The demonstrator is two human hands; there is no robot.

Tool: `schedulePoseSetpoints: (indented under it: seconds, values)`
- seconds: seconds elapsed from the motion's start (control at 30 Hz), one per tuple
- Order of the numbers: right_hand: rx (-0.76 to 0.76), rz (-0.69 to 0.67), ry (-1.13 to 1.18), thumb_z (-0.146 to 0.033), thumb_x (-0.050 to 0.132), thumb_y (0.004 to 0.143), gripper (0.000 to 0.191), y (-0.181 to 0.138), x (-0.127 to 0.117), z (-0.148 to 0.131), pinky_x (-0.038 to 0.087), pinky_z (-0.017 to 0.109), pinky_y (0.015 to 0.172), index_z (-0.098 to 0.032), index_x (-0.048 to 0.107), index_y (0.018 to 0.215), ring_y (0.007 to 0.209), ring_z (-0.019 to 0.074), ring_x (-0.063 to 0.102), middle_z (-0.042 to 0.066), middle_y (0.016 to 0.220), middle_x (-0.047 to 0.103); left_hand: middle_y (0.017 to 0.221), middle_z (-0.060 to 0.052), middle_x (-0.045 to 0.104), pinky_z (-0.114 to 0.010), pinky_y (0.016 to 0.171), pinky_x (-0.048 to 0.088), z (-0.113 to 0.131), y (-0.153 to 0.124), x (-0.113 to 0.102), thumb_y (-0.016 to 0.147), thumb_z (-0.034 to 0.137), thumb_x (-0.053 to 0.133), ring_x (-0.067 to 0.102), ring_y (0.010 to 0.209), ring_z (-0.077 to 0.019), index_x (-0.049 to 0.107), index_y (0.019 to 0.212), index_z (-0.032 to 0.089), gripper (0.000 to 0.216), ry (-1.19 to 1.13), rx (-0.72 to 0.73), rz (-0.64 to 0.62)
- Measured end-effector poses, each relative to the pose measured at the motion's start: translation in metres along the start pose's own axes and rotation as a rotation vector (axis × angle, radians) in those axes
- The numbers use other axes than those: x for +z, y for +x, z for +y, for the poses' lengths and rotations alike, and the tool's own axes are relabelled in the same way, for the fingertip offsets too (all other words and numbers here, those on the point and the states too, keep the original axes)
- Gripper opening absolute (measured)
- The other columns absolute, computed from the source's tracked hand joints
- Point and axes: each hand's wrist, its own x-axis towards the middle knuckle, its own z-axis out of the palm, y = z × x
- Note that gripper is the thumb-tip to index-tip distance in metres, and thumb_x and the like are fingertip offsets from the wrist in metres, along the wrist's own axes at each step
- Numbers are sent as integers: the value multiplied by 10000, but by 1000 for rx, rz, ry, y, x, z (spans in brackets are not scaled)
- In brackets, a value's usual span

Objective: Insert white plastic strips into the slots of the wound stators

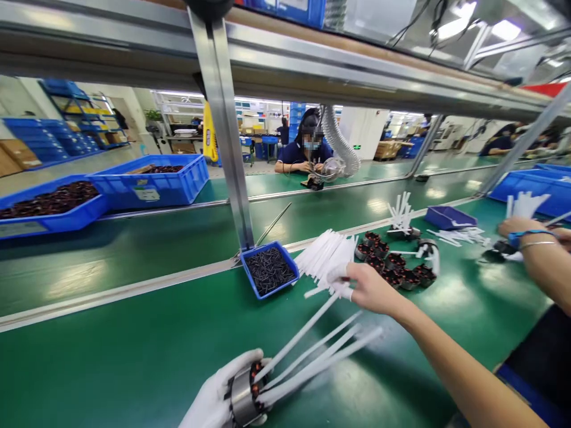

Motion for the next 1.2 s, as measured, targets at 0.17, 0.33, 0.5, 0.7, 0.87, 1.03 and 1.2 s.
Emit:
schedulePoseSetpoints:
  seconds: [0.17, 0.33, 0.5, 0.7, 0.87, 1.03, 1.2]
  values:
    - [-104, -244, 217, -135, 498, 764, 133, 11, 24, -52, 367, 191, 552, -150, 616, 704, 584, 105, 500, -3, 637, 588, 1142, -123, 593, -373, 698, 523, 2, -9, 4, 658, 268, 667, 615, 875, -291, 515, 1116, 167, 493, -64, 110, -37]
    - [-171, -335, 280, -56, 484, 729, 146, 14, 31, -66, 352, 182, 588, -151, 585, 682, 599, 87, 474, -23, 641, 570, 1096, -122, 607, -340, 691, 489, 4, -10, 4, 684, 192, 615, 632, 780, -248, 367, 1251, 159, 620, -94, 78, -64]
    - [-145, -347, 211, -74, 513, 723, 122, 11, 39, -69, 355, 193, 622, -167, 587, 694, 695, 117, 501, -9, 682, 585, 1109, -150, 595, -353, 734, 459, 4, -10, 6, 681, 164, 595, 619, 827, -261, 309, 1284, 121, 669, -124, 66, -96]
    - [-128, -380, 258, -146, 534, 759, 83, 8, 63, -84, 366, 202, 633, -180, 605, 732, 723, 133, 515, 9, 735, 596, 1132, -157, 575, -374, 784, 446, -4, -5, 3, 650, 263, 689, 583, 918, -273, 312, 1274, 120, 744, -136, 57, -164]
    - [-137, -394, 309, -121, 527, 747, 97, 8, 77, -91, 364, 202, 621, -176, 592, 702, 697, 134, 512, 2, 692, 589, 1091, -175, 587, -355, 702, 474, -14, 3, 2, 681, 329, 674, 600, 753, -205, 307, 1271, 87, 736, -56, 102, -149]
    - [-157, -388, 286, -154, 500, 790, 116, 5, 80, -92, 350, 201, 609, -184, 581, 713, 680, 129, 498, 0, 670, 565, 1053, -149, 615, -308, 646, 488, -12, 2, 4, 711, 270, 635, 593, 720, -176, 368, 1236, 77, 620, -5, 139, -116]
    - [-172, -368, 172, -193, 463, 827, 171, -1, 85, -94, 334, 209, 587, -178, 557, 685, 655, 131, 481, 17, 682, 543, 1099, -123, 616, -302, 700, 484, -10, 0, 4, 735, 222, 594, 609, 835, -204, 440, 1197, 110, 500, 53, 179, -114]
